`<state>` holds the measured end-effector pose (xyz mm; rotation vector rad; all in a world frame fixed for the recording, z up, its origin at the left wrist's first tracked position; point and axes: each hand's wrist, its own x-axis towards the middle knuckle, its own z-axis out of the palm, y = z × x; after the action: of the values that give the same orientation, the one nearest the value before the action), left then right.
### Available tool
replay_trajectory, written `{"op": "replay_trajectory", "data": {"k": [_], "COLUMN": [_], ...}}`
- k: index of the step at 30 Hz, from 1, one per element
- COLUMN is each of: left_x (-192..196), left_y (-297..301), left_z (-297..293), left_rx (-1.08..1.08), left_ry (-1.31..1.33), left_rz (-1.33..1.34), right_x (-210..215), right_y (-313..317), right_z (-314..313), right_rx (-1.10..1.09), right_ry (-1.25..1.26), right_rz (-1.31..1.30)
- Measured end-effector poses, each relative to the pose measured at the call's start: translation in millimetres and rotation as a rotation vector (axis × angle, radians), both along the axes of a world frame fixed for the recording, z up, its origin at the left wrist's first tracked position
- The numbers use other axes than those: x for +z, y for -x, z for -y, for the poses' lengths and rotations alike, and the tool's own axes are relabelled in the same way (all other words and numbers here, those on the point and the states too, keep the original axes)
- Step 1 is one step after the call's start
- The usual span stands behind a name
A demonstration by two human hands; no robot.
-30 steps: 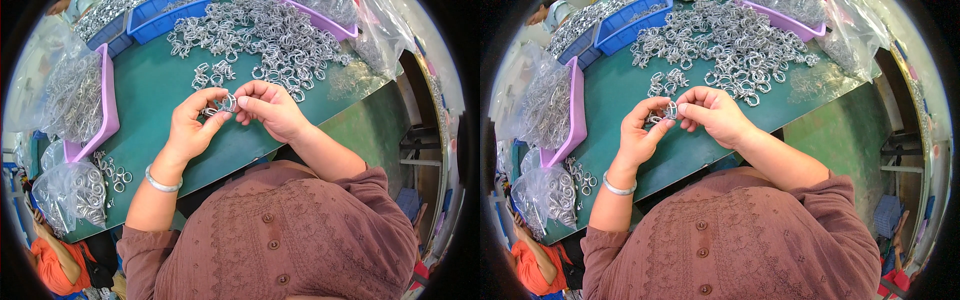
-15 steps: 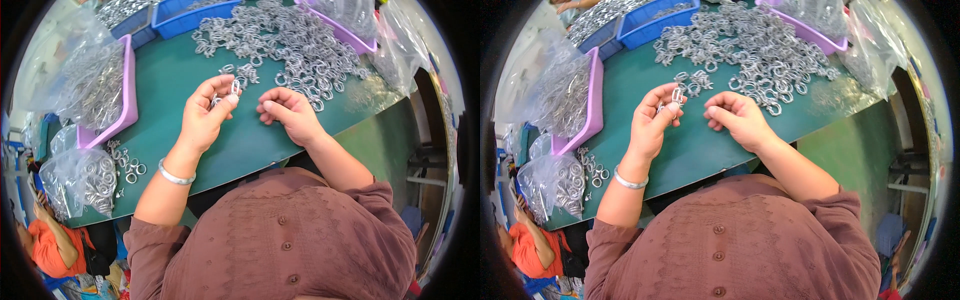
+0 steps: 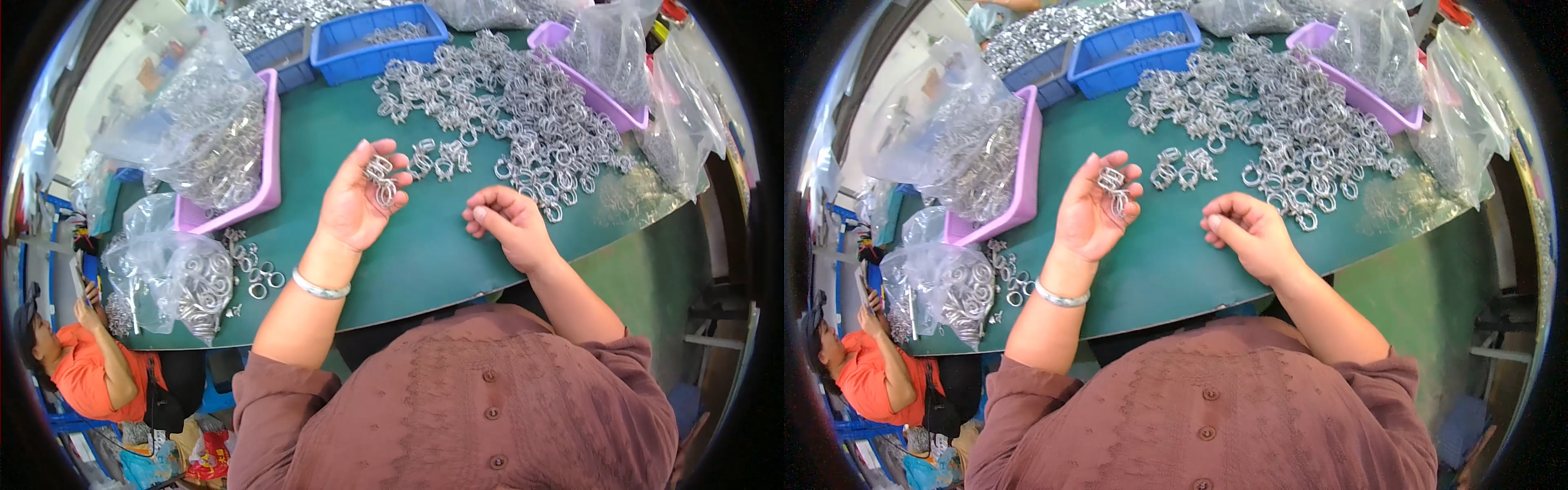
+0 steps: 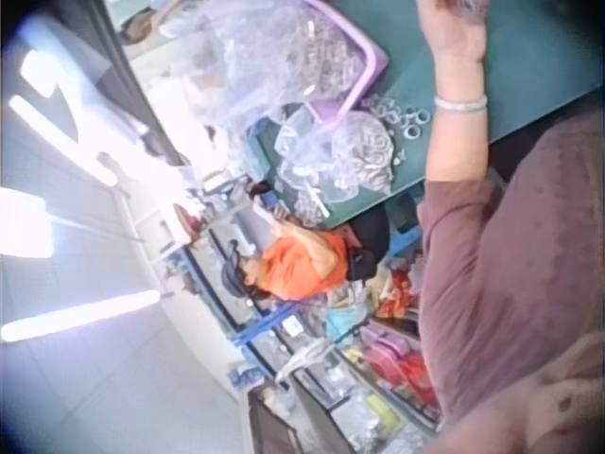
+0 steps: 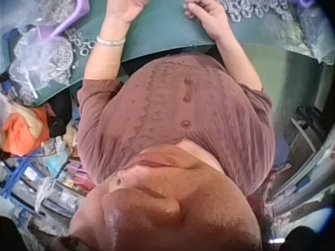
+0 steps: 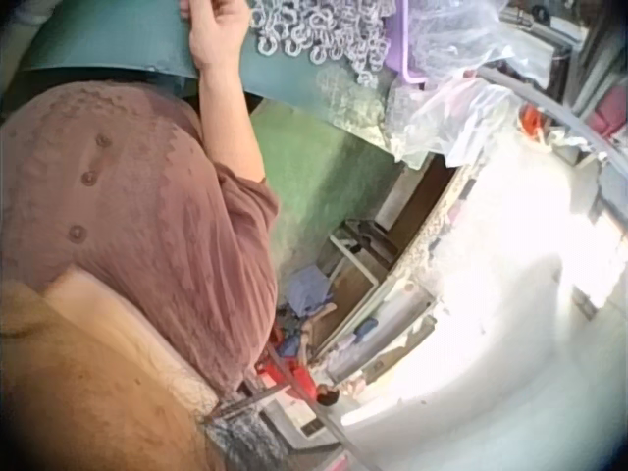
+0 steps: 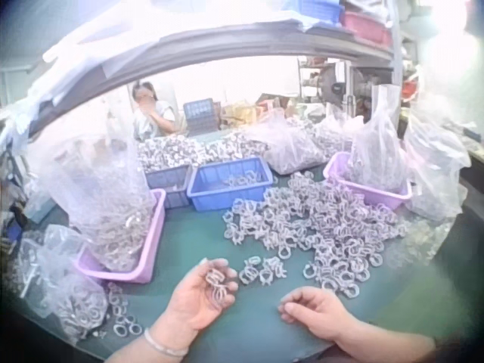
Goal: The person assembles metal clamp components by picking them up from the table and joining them together by hand.
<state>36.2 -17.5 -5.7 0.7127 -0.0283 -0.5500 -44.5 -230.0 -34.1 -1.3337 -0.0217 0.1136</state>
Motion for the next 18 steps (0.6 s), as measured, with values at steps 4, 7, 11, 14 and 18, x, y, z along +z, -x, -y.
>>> {"op": "replay_trajectory", "data": {"k": [4, 7, 11, 14, 18], "left_x": [31.3, 79.9, 152.9, 194.2, 212.0], "left_y": [1.0, -4.9, -28.8, -56.2, -79.0], "left_z": [-6.7, -10.1, -33.0, -64.2, -120.1], "left_rx": [0.066, 0.237, 0.740, 1.070, 0.633], "left_ry": [-0.231, -0.504, -0.904, -1.188, -1.966], "left_rz": [0.232, 0.563, 1.304, 1.641, 1.167], "right_x": [-2.3, -4.1, -2.6, -5.3, -10.0], "right_y": [2.3, 4.4, 6.4, 3.6, 2.8], "right_z": [-0.7, 3.2, 3.9, 0.8, -0.3], "right_rx": [0.053, 0.064, 0.064, 0.059, 0.086], "right_ry": [0.049, 0.051, 0.058, 0.076, 0.099], "right_rz": [0.022, 0.048, 0.079, 0.092, 0.153]}}
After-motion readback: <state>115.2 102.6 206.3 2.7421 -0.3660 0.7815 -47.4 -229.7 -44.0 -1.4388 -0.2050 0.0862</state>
